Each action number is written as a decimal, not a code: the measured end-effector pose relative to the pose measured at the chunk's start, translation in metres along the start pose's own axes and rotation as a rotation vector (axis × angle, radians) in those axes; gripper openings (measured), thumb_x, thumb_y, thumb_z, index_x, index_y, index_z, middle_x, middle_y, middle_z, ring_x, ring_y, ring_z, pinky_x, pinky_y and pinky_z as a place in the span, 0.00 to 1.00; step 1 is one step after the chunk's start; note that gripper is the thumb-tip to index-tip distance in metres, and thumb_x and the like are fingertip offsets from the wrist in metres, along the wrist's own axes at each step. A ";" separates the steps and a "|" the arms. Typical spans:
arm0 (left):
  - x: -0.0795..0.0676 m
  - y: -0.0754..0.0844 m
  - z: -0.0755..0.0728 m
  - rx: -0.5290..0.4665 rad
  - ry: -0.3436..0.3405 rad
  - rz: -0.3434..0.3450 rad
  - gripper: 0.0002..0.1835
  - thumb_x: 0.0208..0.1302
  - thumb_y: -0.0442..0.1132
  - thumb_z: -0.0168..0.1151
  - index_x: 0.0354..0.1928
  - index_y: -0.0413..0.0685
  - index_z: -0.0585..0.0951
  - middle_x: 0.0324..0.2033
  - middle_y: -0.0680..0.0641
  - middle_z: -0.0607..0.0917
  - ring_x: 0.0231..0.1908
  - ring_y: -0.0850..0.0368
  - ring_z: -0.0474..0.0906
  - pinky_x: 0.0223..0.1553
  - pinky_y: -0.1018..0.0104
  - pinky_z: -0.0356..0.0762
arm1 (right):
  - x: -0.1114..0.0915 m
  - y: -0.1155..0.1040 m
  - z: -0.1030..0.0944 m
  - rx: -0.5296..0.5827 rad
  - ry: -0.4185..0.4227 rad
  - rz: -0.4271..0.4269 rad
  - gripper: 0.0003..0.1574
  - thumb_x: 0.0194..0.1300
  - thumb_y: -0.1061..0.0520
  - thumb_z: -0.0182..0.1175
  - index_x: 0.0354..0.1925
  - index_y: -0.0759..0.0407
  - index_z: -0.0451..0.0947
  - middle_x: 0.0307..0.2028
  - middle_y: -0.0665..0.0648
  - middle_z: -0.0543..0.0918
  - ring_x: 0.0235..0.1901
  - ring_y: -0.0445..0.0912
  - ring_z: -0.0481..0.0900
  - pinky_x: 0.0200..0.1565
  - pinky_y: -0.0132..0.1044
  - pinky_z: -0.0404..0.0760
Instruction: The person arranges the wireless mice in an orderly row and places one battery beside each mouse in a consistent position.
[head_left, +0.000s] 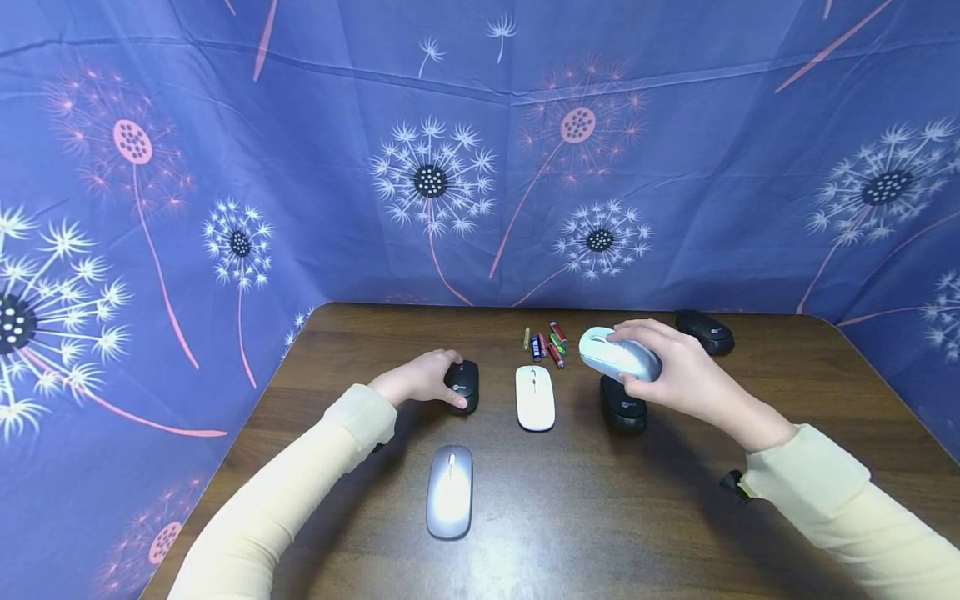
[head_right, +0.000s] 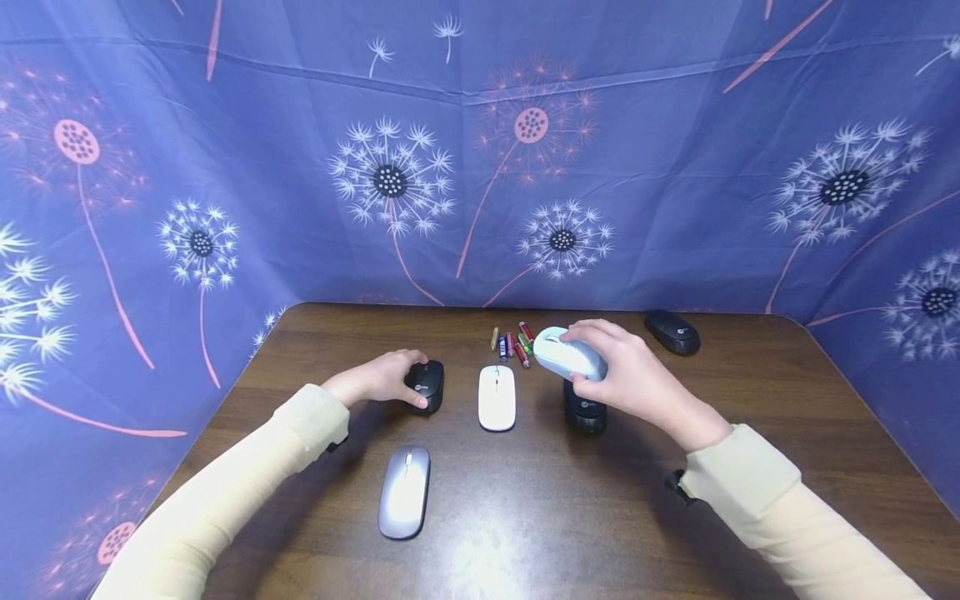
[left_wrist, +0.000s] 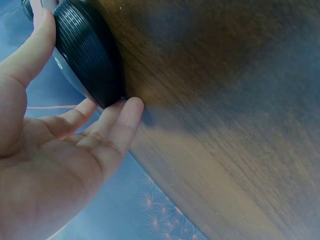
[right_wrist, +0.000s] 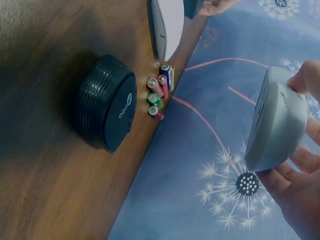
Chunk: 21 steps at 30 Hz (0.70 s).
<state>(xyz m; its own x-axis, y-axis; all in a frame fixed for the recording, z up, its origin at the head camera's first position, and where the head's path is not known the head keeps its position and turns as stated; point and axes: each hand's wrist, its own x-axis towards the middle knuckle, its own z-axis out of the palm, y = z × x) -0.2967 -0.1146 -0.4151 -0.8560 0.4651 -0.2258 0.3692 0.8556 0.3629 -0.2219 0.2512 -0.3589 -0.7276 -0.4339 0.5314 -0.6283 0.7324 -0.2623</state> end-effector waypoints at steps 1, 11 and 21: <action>0.000 0.000 0.000 0.000 0.001 -0.001 0.43 0.48 0.52 0.73 0.64 0.39 0.67 0.59 0.39 0.74 0.57 0.48 0.70 0.59 0.56 0.67 | -0.001 -0.001 0.001 0.003 -0.002 -0.010 0.33 0.41 0.59 0.72 0.49 0.53 0.77 0.51 0.55 0.78 0.43 0.52 0.78 0.37 0.49 0.79; -0.001 0.001 0.000 -0.004 -0.003 -0.018 0.43 0.49 0.52 0.73 0.64 0.40 0.67 0.60 0.40 0.73 0.57 0.48 0.71 0.58 0.55 0.68 | -0.006 -0.012 0.005 0.028 -0.046 -0.087 0.32 0.41 0.58 0.71 0.50 0.50 0.77 0.52 0.51 0.78 0.43 0.45 0.78 0.37 0.42 0.77; -0.001 0.001 0.000 -0.012 -0.003 -0.015 0.43 0.49 0.51 0.73 0.64 0.40 0.67 0.59 0.40 0.73 0.57 0.48 0.71 0.58 0.56 0.68 | -0.012 -0.025 0.010 0.064 -0.063 -0.154 0.32 0.41 0.57 0.70 0.50 0.50 0.77 0.52 0.52 0.78 0.41 0.44 0.78 0.34 0.36 0.77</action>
<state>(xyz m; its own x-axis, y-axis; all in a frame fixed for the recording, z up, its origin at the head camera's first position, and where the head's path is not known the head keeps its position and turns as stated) -0.2949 -0.1141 -0.4147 -0.8601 0.4532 -0.2341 0.3521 0.8596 0.3703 -0.1999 0.2327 -0.3673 -0.6361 -0.5720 0.5179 -0.7485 0.6205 -0.2340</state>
